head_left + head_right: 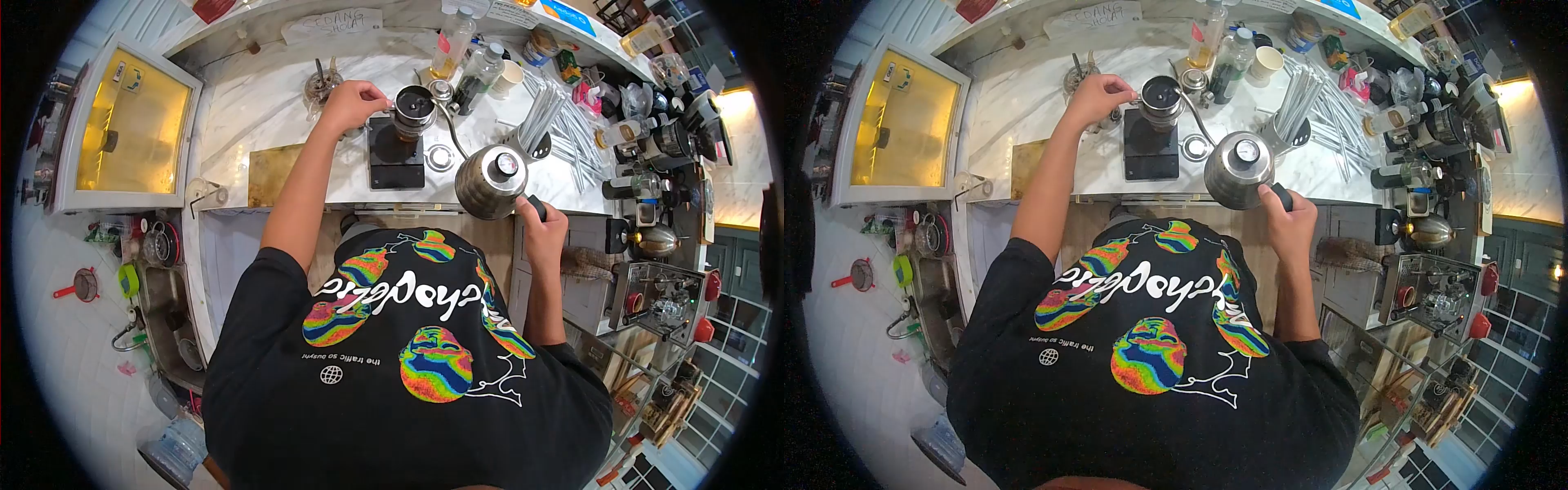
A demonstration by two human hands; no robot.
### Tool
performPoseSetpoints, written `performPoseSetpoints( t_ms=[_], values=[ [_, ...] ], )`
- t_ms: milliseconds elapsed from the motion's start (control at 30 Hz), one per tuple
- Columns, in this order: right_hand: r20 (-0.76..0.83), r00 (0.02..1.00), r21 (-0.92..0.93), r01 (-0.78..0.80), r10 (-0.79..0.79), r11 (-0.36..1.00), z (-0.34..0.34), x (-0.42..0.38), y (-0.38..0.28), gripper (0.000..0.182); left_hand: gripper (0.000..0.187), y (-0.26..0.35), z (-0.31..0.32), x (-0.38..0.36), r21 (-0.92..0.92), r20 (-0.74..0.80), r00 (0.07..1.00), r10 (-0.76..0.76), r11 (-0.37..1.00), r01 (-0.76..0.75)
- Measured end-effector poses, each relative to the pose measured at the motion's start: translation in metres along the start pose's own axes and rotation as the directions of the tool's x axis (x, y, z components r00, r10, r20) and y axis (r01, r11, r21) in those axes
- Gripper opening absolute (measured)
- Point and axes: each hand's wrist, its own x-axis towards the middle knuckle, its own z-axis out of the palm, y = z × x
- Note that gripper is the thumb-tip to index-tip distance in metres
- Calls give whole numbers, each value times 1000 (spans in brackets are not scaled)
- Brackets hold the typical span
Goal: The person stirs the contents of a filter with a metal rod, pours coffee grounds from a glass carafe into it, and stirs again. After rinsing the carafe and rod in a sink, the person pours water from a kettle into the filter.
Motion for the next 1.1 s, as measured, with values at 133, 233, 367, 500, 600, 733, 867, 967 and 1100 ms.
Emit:
performPoseSetpoints(
  t_ms=[133, 233, 367, 500, 600, 733, 867, 967, 1100],
  values=[
    [18, 1000, 3, 24, -24, 1000, 0, -1, 4, 40, 28, 6, -1, -3, 2, -5, 1000, -6, 1000, 6],
    [43, 999, 3, -11, 10, 1000, 3, 0, 1, 40, 30, 0, 0, 0, -42, -7, 1000, 12, 999, -12],
    [31, 999, 34, -20, 19, 999, 9, 2, -1, 41, 34, 1, -2, -2, -37, -46, 999, 5, 999, -7],
    [34, 999, 68, -7, 5, 998, 10, 4, 4, 41, 36, -1, -5, -6, -94, -96, 995, -9, 996, 0],
    [43, 999, 34, -5, 3, 999, 5, 4, 5, 41, 35, 2, -12, -23, -137, -187, 982, -18, 991, -8],
    [57, 998, 30, 8, -9, 1000, 5, 5, 9, 40, 34, -6, -18, -53, -241, -425, 905, -17, 966, -95],
    [61, 997, 108, -53, 47, 993, 8, 7, 24, 39, 40, -13, -20, -105, -221, -586, 805, -96, 974, -45],
    [22, 999, 138, -37, 34, 990, 11, 6, 34, 39, 50, -27, -11, -143, -228, -653, 743, -147, 974, -7],
    [16, 1000, 165, 5, -8, 986, 16, 3, 42, 40, 59, -63, -3, -172, -214, -699, 693, -174, 976, 30]
  ],
)
